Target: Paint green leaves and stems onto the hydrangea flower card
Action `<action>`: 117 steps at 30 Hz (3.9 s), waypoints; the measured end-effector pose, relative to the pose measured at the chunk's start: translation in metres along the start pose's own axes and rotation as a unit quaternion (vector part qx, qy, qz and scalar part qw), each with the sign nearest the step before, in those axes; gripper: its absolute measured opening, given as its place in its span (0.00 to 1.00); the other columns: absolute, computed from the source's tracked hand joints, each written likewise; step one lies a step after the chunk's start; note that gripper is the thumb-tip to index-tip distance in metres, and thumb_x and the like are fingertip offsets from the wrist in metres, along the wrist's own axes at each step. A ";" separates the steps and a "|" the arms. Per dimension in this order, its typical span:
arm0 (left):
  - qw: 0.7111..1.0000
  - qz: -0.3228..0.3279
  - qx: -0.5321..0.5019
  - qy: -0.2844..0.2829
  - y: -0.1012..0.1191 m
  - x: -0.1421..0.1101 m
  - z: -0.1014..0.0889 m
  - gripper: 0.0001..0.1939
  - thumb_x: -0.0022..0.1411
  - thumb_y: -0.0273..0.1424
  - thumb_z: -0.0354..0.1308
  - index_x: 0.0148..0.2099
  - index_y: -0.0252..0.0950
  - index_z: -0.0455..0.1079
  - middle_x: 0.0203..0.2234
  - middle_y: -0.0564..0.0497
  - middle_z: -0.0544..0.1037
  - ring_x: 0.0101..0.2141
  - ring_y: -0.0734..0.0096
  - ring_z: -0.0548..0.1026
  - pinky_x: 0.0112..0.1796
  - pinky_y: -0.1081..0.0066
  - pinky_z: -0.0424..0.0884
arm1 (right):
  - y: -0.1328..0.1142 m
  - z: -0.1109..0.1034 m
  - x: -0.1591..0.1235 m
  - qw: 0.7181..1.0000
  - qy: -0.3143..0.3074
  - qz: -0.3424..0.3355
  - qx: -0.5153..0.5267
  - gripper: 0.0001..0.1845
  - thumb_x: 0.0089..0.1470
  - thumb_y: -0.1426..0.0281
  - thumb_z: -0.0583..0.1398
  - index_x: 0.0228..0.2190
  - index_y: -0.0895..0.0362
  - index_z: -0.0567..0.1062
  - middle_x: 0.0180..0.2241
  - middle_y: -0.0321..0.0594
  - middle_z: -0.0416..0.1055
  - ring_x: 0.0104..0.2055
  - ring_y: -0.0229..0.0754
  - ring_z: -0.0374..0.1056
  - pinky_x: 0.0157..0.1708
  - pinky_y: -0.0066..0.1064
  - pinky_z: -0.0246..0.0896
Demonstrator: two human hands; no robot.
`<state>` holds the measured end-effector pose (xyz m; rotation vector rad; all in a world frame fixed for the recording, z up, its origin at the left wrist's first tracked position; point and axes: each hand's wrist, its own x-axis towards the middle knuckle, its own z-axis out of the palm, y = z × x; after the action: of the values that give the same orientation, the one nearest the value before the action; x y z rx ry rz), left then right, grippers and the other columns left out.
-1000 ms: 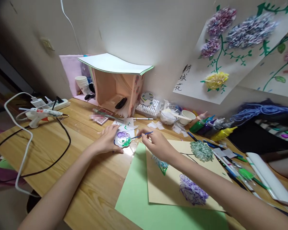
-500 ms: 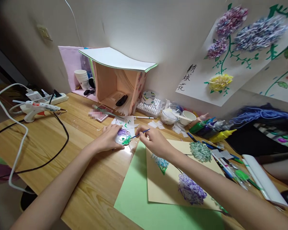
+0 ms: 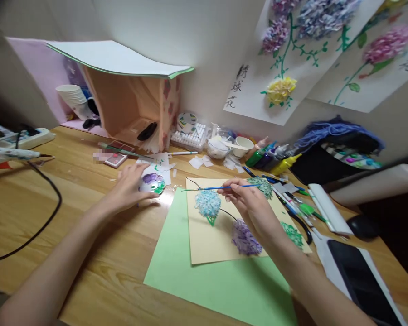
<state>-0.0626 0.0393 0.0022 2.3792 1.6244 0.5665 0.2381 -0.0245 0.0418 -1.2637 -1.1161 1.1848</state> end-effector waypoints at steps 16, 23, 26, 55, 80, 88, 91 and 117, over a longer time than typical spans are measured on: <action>0.945 0.302 -0.106 -0.072 0.080 -0.027 0.038 0.10 0.65 0.27 0.49 0.45 0.35 0.70 0.39 0.50 0.77 0.42 0.67 0.69 0.43 0.65 0.64 | 0.053 -0.047 -0.071 0.938 0.047 -0.235 -0.251 0.06 0.56 0.74 0.54 0.32 0.54 0.69 0.32 0.38 0.67 0.37 0.41 0.64 0.38 0.35 0.60; 0.944 0.314 -0.090 -0.052 0.078 -0.024 0.035 0.10 0.64 0.27 0.51 0.45 0.35 0.71 0.39 0.50 0.78 0.41 0.66 0.70 0.42 0.65 0.65 | 0.055 -0.045 -0.070 0.915 0.028 -0.270 -0.300 0.07 0.54 0.78 0.54 0.33 0.55 0.69 0.32 0.39 0.68 0.37 0.41 0.64 0.39 0.36 0.59; 0.943 0.320 -0.082 -0.049 0.078 -0.024 0.035 0.10 0.64 0.27 0.51 0.45 0.36 0.71 0.39 0.50 0.78 0.41 0.66 0.70 0.41 0.65 0.65 | 0.054 -0.044 -0.069 0.912 0.019 -0.269 -0.308 0.08 0.54 0.78 0.54 0.34 0.55 0.69 0.32 0.39 0.69 0.37 0.41 0.64 0.38 0.36 0.58; 0.943 0.323 -0.064 -0.053 0.079 -0.022 0.036 0.11 0.64 0.27 0.50 0.45 0.36 0.72 0.38 0.49 0.78 0.40 0.66 0.71 0.41 0.65 0.65 | 0.050 -0.042 -0.070 0.898 0.026 -0.283 -0.335 0.08 0.53 0.77 0.53 0.32 0.53 0.69 0.30 0.39 0.69 0.34 0.43 0.65 0.36 0.37 0.60; 0.944 0.319 -0.063 -0.058 0.077 -0.023 0.037 0.12 0.64 0.28 0.50 0.45 0.37 0.72 0.39 0.49 0.78 0.40 0.65 0.71 0.41 0.64 0.66 | 0.048 -0.044 -0.070 0.899 0.030 -0.284 -0.331 0.07 0.53 0.76 0.53 0.31 0.53 0.69 0.29 0.39 0.69 0.33 0.43 0.66 0.35 0.37 0.60; 0.941 0.324 -0.068 -0.065 0.078 -0.023 0.037 0.12 0.64 0.28 0.50 0.46 0.37 0.72 0.39 0.49 0.78 0.41 0.66 0.71 0.41 0.65 0.66 | 0.048 -0.044 -0.070 0.899 0.036 -0.285 -0.330 0.07 0.53 0.76 0.53 0.30 0.53 0.70 0.27 0.38 0.69 0.32 0.43 0.66 0.34 0.37 0.61; 0.938 0.331 -0.074 -0.074 0.079 -0.024 0.037 0.11 0.64 0.28 0.50 0.46 0.38 0.72 0.39 0.49 0.78 0.41 0.66 0.71 0.41 0.65 0.66 | 0.048 -0.044 -0.070 0.899 0.028 -0.281 -0.335 0.08 0.53 0.77 0.53 0.31 0.53 0.69 0.29 0.38 0.69 0.33 0.43 0.66 0.35 0.37 0.60; 0.933 0.332 -0.070 -0.120 0.080 -0.025 0.039 0.13 0.65 0.29 0.49 0.49 0.38 0.70 0.43 0.49 0.77 0.43 0.65 0.70 0.43 0.64 0.66 | 0.045 -0.043 -0.068 0.886 0.004 -0.281 -0.369 0.08 0.53 0.77 0.53 0.33 0.53 0.69 0.29 0.38 0.71 0.34 0.42 0.66 0.35 0.36 0.61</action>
<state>0.0137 -0.0115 -0.0080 2.7247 0.6314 0.4448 0.2741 -0.0976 -0.0012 -1.3323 -1.8685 0.3011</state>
